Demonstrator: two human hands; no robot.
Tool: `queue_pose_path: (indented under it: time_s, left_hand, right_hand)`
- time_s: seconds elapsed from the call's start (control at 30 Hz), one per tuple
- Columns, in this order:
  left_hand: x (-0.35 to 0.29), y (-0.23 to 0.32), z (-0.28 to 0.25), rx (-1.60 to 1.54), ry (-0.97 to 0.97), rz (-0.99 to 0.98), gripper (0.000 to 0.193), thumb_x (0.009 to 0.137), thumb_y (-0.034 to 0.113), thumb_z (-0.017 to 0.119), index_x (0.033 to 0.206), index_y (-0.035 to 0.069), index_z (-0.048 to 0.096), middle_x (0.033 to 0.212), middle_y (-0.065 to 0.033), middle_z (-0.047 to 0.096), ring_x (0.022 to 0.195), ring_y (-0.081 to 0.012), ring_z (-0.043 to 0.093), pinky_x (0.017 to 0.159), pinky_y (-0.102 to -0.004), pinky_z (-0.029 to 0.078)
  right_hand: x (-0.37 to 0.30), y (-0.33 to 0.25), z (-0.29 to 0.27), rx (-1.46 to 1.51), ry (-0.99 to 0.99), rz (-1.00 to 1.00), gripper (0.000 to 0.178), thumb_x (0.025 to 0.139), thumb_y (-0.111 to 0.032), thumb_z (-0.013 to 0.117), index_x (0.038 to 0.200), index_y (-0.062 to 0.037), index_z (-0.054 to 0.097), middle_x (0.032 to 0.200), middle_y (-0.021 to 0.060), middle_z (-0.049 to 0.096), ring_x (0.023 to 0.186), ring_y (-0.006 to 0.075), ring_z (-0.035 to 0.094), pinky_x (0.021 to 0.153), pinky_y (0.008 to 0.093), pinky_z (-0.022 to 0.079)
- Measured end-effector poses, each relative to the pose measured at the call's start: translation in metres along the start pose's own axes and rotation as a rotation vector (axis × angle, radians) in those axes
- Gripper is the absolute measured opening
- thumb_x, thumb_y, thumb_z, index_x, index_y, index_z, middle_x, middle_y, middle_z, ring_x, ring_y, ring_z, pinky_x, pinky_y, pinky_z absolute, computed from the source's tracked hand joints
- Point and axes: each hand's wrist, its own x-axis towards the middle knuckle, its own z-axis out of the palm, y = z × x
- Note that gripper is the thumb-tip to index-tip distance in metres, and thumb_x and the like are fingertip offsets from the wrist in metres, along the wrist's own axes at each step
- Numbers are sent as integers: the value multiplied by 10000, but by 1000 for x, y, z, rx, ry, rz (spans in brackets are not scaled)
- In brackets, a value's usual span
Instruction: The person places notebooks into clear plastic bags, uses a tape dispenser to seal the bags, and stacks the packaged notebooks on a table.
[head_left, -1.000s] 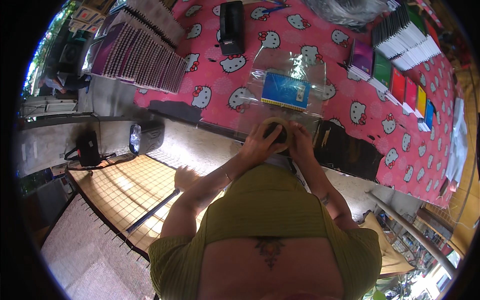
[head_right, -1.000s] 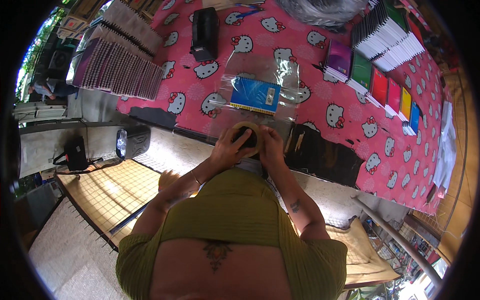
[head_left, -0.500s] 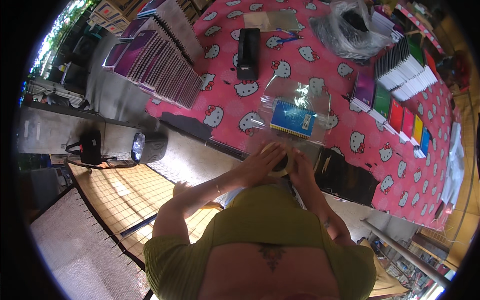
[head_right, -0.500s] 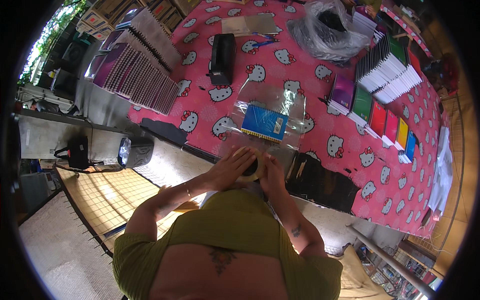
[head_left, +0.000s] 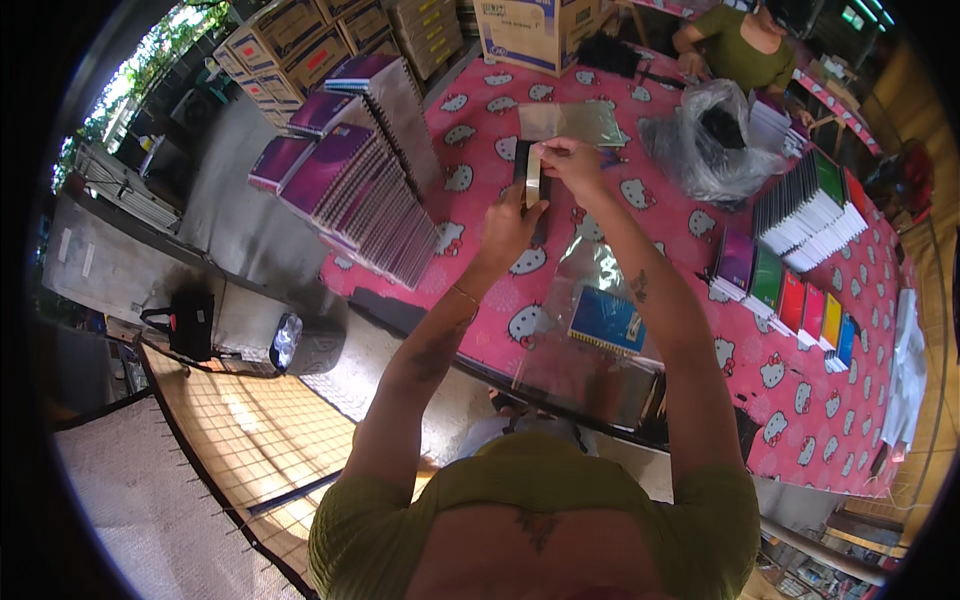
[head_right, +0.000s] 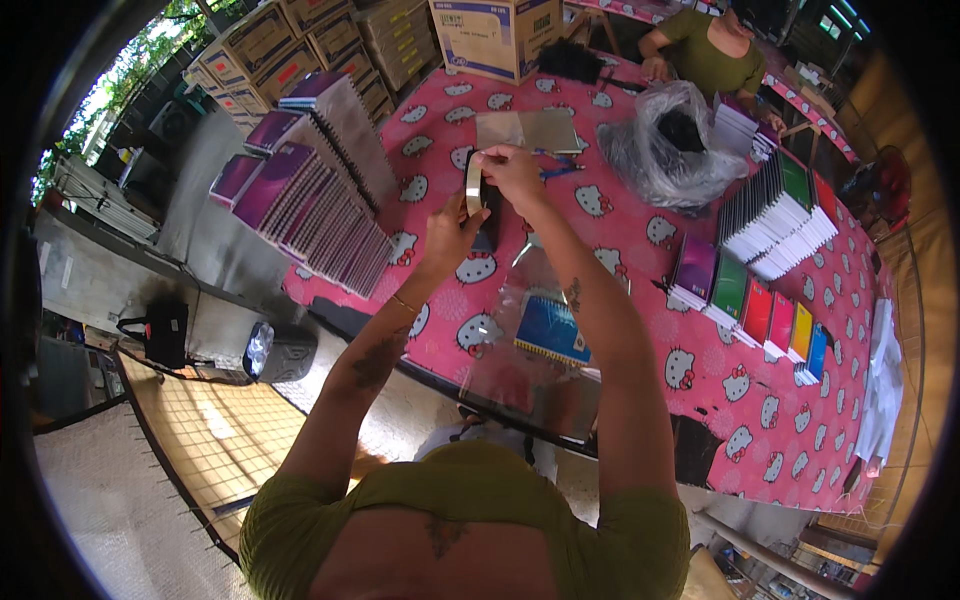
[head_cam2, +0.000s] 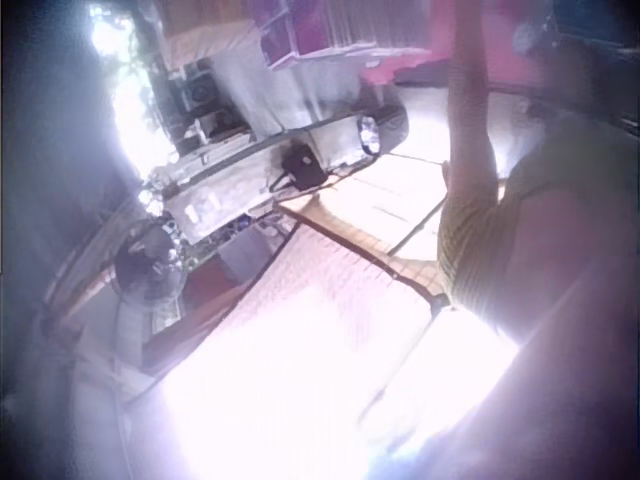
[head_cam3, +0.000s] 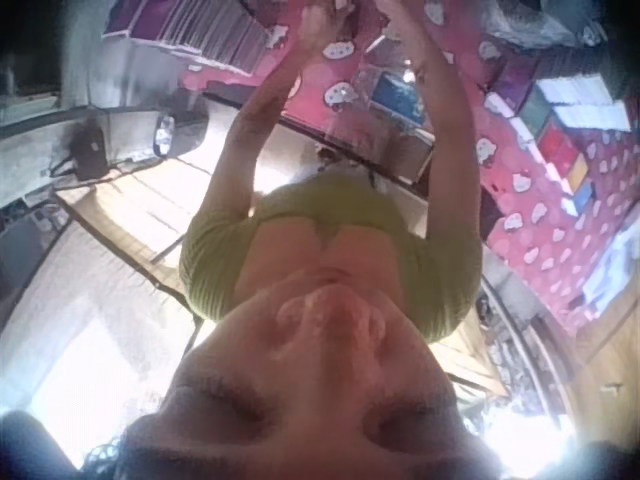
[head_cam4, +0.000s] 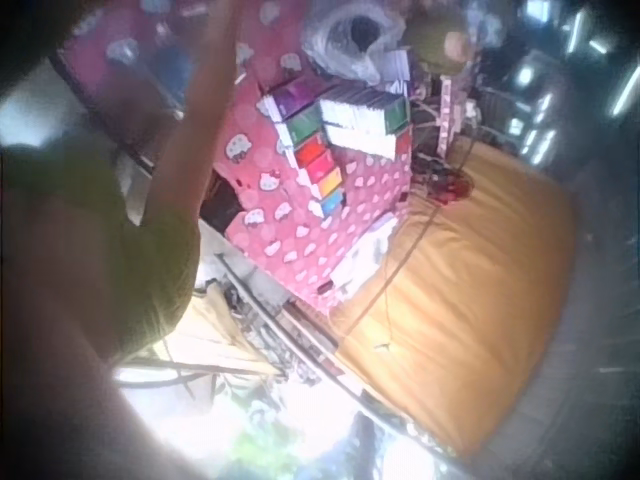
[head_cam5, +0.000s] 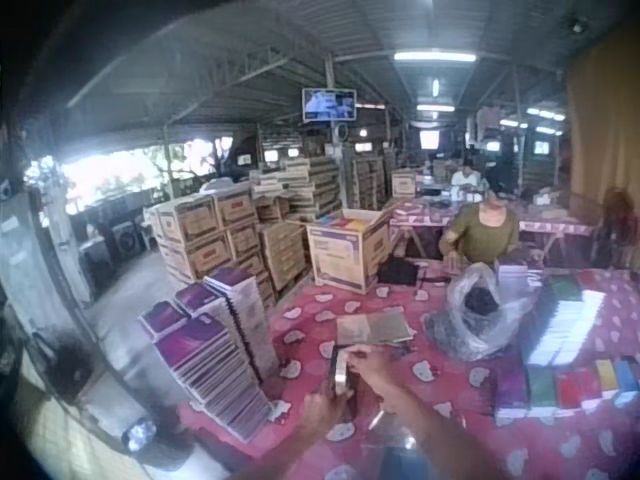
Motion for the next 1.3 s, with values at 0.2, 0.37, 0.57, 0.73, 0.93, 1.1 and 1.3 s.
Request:
queue_pose_path:
  time_s: [0.2,0.37,0.57,0.73,0.93,1.1,1.3]
  left_hand:
    - [38,-35,11,174,-128,-136,401,815,208,764,1119,3,601,921,-198,684,797,-375,684,657,-443,535]
    - [43,-44,16,207,-14,-72,427,767,223,787,1098,24,607,948,-200,641,874,-402,645,728,-483,523]
    - [58,-46,17,167,-160,-121,440,743,213,801,1096,37,609,924,-170,653,854,-375,655,714,-478,533]
    - [45,-54,19,259,-102,-71,384,764,183,773,1094,46,634,826,-143,686,744,-335,685,647,-450,534]
    - [44,-51,28,264,-109,-161,343,773,197,760,1069,62,651,793,-144,705,741,-353,695,648,-460,546]
    - [43,-43,21,293,-131,-177,344,775,222,759,1072,73,670,806,-141,708,744,-356,693,658,-460,548]
    - [36,-47,2,81,-47,-253,377,808,269,750,1119,70,676,850,-103,704,721,-232,693,666,-377,553]
  right_hand:
    - [63,62,-3,-161,-8,25,221,899,-200,710,970,10,710,775,30,690,685,93,650,601,249,536]
    - [79,82,-4,-411,59,-125,272,895,-248,716,949,18,707,791,68,694,723,126,657,669,279,519]
    - [81,82,-12,-484,76,-181,240,872,-225,718,919,10,701,777,116,694,700,197,649,667,328,499]
    - [62,76,0,-499,118,-245,218,869,-205,715,909,9,700,770,116,694,689,199,653,662,328,503]
    - [59,72,4,-503,173,-229,193,852,-183,717,917,-1,711,795,128,705,699,213,677,652,333,507]
    - [54,75,2,-478,142,-130,169,846,-176,711,930,-29,721,806,125,708,712,246,687,649,353,515]
    - [35,65,13,-717,212,-277,52,824,-120,678,843,-75,695,773,121,670,707,312,659,632,403,502]
